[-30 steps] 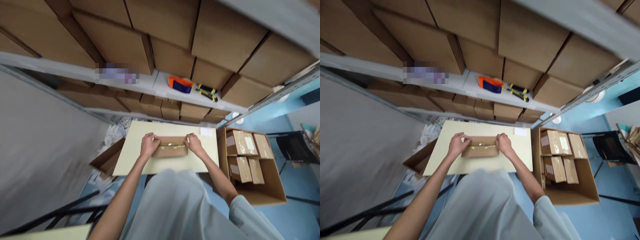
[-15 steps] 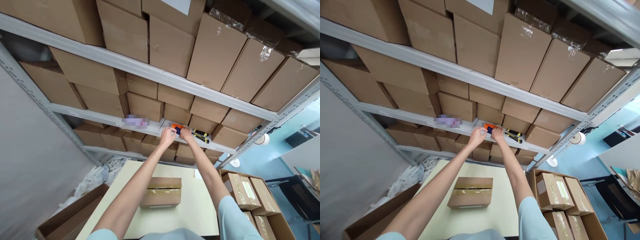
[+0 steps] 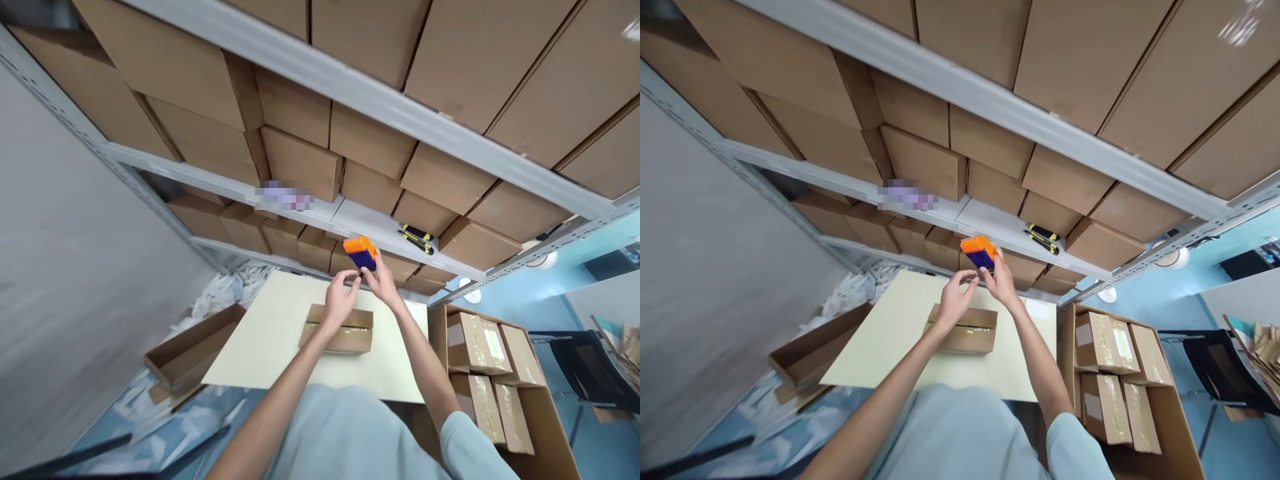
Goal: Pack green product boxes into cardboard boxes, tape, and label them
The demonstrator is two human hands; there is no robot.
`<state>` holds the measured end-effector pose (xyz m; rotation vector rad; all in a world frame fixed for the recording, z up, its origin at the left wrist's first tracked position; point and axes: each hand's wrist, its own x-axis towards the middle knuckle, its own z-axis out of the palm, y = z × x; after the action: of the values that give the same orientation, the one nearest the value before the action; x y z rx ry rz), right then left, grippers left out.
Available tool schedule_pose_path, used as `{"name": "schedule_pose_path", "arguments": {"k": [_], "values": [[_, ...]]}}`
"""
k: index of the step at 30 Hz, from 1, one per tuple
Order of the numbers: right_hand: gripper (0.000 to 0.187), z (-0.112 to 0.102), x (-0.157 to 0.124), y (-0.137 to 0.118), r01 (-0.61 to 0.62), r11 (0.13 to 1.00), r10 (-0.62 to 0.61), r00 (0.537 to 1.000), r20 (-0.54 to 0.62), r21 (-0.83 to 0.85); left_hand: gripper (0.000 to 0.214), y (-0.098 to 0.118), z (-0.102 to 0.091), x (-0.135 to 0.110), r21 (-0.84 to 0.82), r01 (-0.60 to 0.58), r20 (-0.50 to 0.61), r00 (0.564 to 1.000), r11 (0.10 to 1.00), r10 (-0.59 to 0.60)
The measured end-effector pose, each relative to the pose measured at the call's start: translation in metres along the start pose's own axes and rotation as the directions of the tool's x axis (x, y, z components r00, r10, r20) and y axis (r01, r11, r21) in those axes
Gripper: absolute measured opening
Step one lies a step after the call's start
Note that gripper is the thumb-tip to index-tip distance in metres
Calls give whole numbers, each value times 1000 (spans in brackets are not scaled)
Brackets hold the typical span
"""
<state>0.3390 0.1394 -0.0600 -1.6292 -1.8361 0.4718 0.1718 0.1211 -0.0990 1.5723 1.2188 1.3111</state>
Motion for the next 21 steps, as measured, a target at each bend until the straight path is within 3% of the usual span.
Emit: {"name": "schedule_pose_path", "arguments": {"k": [4, 7, 11, 16, 21], "values": [[43, 37, -100, -7, -30, 899, 63, 996, -62, 436, 25, -4, -21, -80, -38, 22, 0, 1000, 999, -22], [49, 47, -141, -20, -100, 818, 131, 991, -13, 567, 29, -2, -38, -110, -3, 34, 17, 999, 999, -34], [49, 54, -165, -35, -190, 813, 182, 981, 69, 550, 28, 1, -52, -129, 46, 34, 72, 997, 998, -37], [57, 61, -178, -46, -237, 825, 207, 972, 115, 514, 32, 8, -63, -153, 61, 155, 132, 978, 986, -162], [54, 52, -186, -44, -184, 877, 110, 976, 188, 443, 41, 24, -93, -153, 22, 83, 27, 996, 996, -84]]}}
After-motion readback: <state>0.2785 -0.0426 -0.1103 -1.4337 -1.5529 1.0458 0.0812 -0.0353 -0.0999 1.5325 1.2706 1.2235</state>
